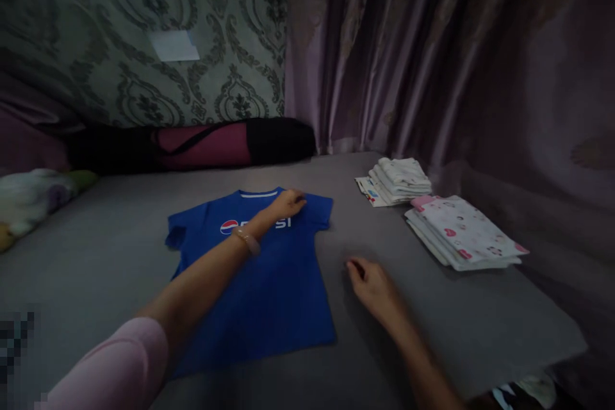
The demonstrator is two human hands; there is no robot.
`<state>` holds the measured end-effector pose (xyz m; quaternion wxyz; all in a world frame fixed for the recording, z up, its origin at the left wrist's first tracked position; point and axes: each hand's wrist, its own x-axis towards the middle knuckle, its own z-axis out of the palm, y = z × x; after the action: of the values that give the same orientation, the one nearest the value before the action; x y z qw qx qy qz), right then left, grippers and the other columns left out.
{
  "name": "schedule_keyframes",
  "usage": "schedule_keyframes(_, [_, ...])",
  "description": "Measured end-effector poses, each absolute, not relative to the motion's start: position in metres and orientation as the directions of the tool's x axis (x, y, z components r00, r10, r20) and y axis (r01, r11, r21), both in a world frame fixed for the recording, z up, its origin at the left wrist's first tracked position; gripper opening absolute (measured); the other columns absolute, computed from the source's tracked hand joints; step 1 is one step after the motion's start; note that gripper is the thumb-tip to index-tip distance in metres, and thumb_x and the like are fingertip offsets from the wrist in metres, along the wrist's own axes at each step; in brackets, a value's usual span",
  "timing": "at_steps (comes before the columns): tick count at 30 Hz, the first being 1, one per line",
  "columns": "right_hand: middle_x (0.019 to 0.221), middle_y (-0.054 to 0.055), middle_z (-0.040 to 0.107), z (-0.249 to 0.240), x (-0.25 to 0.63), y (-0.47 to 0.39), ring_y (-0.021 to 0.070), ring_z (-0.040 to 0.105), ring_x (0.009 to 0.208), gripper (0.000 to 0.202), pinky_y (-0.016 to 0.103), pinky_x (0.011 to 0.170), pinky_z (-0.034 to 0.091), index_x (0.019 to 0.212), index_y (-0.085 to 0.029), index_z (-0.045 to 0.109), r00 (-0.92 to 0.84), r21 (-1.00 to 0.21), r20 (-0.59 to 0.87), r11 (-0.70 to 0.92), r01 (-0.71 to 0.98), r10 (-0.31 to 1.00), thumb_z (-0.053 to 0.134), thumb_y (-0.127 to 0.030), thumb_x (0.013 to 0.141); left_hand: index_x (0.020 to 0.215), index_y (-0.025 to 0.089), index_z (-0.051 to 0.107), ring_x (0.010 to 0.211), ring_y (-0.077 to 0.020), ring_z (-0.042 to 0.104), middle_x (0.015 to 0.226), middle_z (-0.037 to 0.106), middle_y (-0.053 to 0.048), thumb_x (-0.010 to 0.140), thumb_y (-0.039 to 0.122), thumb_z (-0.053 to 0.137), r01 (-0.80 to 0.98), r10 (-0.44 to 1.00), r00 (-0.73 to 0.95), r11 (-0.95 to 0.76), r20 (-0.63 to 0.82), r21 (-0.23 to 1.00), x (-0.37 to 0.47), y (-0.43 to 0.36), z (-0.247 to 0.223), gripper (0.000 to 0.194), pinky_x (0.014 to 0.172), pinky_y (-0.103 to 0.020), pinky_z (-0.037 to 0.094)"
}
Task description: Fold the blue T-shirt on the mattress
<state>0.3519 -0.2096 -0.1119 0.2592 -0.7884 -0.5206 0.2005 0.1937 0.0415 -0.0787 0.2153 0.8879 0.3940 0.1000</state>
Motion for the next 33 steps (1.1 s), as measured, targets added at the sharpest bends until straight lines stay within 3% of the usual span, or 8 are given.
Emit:
schedule_keyframes(5, [0.071, 0.004, 0.069, -0.110, 0.302, -0.228, 0.0178, 0.063, 0.065, 0.034, 0.026, 0.059, 0.040, 0.079, -0.022, 0.064, 0.304, -0.572, -0.161, -0.340, 0.747, 0.939, 0.040, -0.043, 0.091, 0.095, 0.015, 0.069, 0.086, -0.0199, 0.065, 0.089, 0.070, -0.011, 0.088, 0.037, 0.057, 0.649, 0.745, 0.667, -0.563, -0.027, 0.512, 0.252, 0.013, -0.086, 0.026, 0.074, -0.026, 0.047])
schedule_keyframes(10, [0.076, 0.004, 0.068, -0.101, 0.271, -0.243, 0.0192, 0.064, 0.067, 0.031, 0.027, 0.055, 0.035, 0.083, -0.023, 0.059, 0.377, -0.442, -0.178, -0.416, 0.795, 0.909, 0.038, -0.043, 0.093, 0.103, 0.011, 0.066, 0.111, -0.0305, 0.055, 0.116, 0.060, -0.020, 0.074, 0.044, 0.072, 0.755, 0.839, 0.541, -0.454, -0.059, 0.472, 0.282, 0.000, -0.093, 0.044, 0.088, -0.034, 0.046])
schedule_keyframes(15, [0.082, 0.006, 0.068, -0.099, 0.261, -0.251, 0.0198, 0.065, 0.071, 0.026, 0.028, 0.056, 0.037, 0.085, -0.023, 0.057, 0.384, -0.428, -0.186, -0.427, 0.797, 0.904, 0.038, -0.040, 0.092, 0.114, 0.006, 0.062, 0.115, -0.0315, 0.053, 0.124, 0.054, -0.024, 0.080, 0.037, 0.067, 0.815, 0.895, 0.440, -0.365, -0.071, 0.451, 0.292, 0.000, -0.094, 0.046, 0.091, -0.035, 0.047])
schedule_keyframes(22, [0.085, 0.005, 0.067, -0.117, 0.262, -0.256, 0.0177, 0.066, 0.073, 0.025, 0.026, 0.062, 0.044, 0.080, -0.023, 0.055, 0.330, -0.529, -0.088, -0.325, 0.784, 0.940, 0.038, -0.039, 0.090, 0.110, 0.010, 0.066, 0.110, -0.0270, 0.059, 0.119, 0.059, -0.020, 0.089, 0.019, 0.051, 0.816, 0.903, 0.419, -0.328, -0.098, 0.476, 0.298, 0.007, -0.093, 0.028, 0.089, -0.033, 0.049])
schedule_keyframes(26, [0.075, 0.002, 0.068, -0.119, 0.258, -0.256, 0.0173, 0.067, 0.065, 0.019, 0.025, 0.055, 0.044, 0.083, -0.025, 0.053, 0.388, -0.566, -0.115, -0.382, 0.731, 0.914, 0.040, -0.037, 0.090, 0.106, 0.012, 0.068, 0.108, -0.0257, 0.061, 0.112, 0.063, -0.019, 0.087, 0.010, 0.050, 0.788, 0.907, 0.403, -0.275, -0.124, 0.550, 0.297, 0.012, -0.090, 0.027, 0.091, -0.034, 0.048])
schedule_keyframes(29, [0.076, 0.001, 0.070, -0.122, 0.256, -0.257, 0.0168, 0.069, 0.066, 0.015, 0.024, 0.056, 0.048, 0.089, -0.026, 0.052, 0.385, -0.639, -0.079, -0.344, 0.689, 0.919, 0.041, -0.035, 0.090, 0.103, 0.011, 0.068, 0.104, -0.0271, 0.062, 0.108, 0.066, -0.020, 0.084, 0.014, 0.055, 0.747, 0.920, 0.362, -0.187, -0.154, 0.638, 0.289, 0.023, -0.087, 0.022, 0.085, -0.034, 0.050])
schedule_keyframes(33, [0.093, 0.003, 0.072, -0.132, 0.255, -0.258, 0.0180, 0.071, 0.080, 0.015, 0.024, 0.065, 0.055, 0.100, -0.026, 0.053, 0.354, -0.703, 0.124, -0.170, 0.691, 0.927, 0.047, -0.032, 0.088, 0.097, 0.011, 0.067, 0.093, -0.0227, 0.065, 0.100, 0.068, -0.016, 0.086, 0.021, 0.056, 0.633, 0.922, 0.326, -0.051, -0.207, 0.773, 0.269, 0.043, -0.080, 0.019, 0.073, -0.028, 0.051])
